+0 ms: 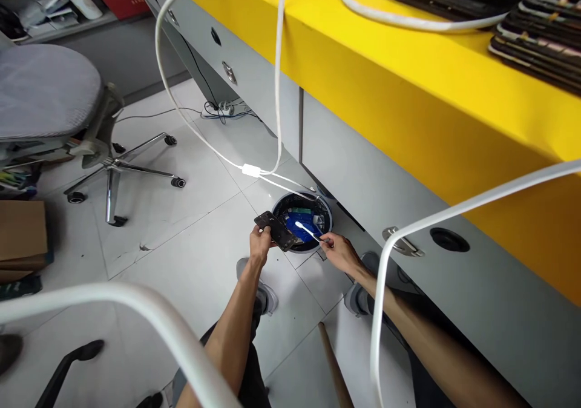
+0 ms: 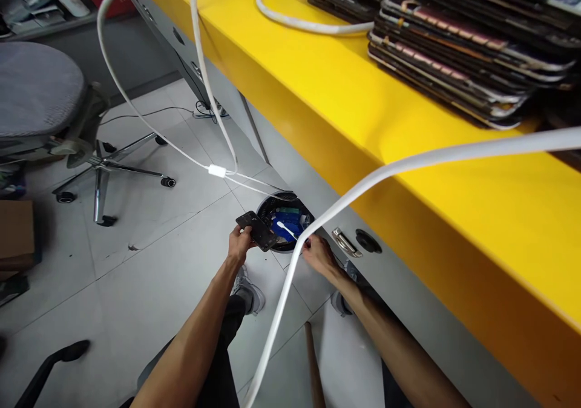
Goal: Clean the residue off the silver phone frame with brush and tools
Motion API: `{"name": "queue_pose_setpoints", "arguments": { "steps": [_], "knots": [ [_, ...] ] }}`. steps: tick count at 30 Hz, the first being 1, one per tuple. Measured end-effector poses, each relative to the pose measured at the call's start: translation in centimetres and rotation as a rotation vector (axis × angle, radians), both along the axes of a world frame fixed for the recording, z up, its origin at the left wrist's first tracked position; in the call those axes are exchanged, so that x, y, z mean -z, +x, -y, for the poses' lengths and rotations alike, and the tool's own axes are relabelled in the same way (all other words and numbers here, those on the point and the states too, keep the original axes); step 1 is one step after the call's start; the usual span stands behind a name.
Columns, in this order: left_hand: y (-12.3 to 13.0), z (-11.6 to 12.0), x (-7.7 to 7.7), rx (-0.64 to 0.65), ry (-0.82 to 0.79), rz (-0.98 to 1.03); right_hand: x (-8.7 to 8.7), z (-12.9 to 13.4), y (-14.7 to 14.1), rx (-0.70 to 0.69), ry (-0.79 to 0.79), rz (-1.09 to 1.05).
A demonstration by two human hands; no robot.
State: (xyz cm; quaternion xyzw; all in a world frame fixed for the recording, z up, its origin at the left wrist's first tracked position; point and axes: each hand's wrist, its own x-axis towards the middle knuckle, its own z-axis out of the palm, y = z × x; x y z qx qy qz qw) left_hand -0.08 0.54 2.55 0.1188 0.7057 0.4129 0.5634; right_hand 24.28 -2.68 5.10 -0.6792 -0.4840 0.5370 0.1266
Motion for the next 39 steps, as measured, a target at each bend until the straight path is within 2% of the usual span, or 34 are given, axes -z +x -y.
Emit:
{"name": "queue_pose_setpoints", "arguments": {
  "steps": [5, 11, 18, 23, 31, 39],
  "knots": [
    [0.3, -0.1, 0.1, -0.119, 0.056, 0.041, -1.7, 1.1, -1.5, -0.017, -0.077, -0.137],
    [0.5, -0.4, 0.1, -0.244, 0.074, 0.176, -1.6, 3.7, -3.5, -0.029, -0.096, -0.201],
    [-0.2, -0.1, -1.2, -0.203, 0.048, 0.536, -1.0, 4.9, -4.6, -0.068, -0.085, -0.223],
    [-0.4, -0.3, -1.6, -0.224, 0.036, 0.683, -0.7, 5.0, -4.6, -0.06, -0.084, -0.224],
    [-0.2, -0.8, -2.0, -0.308, 0.048, 0.758, -1.4, 5.4, -4.7, -0.1, -0.035, -0.23],
    [-1.0, -0.8, -1.7, -0.347, 0.025, 0.702, -0.5, 5.0, -3.5, 0.023, 0.074, -0.084]
  ]
}}
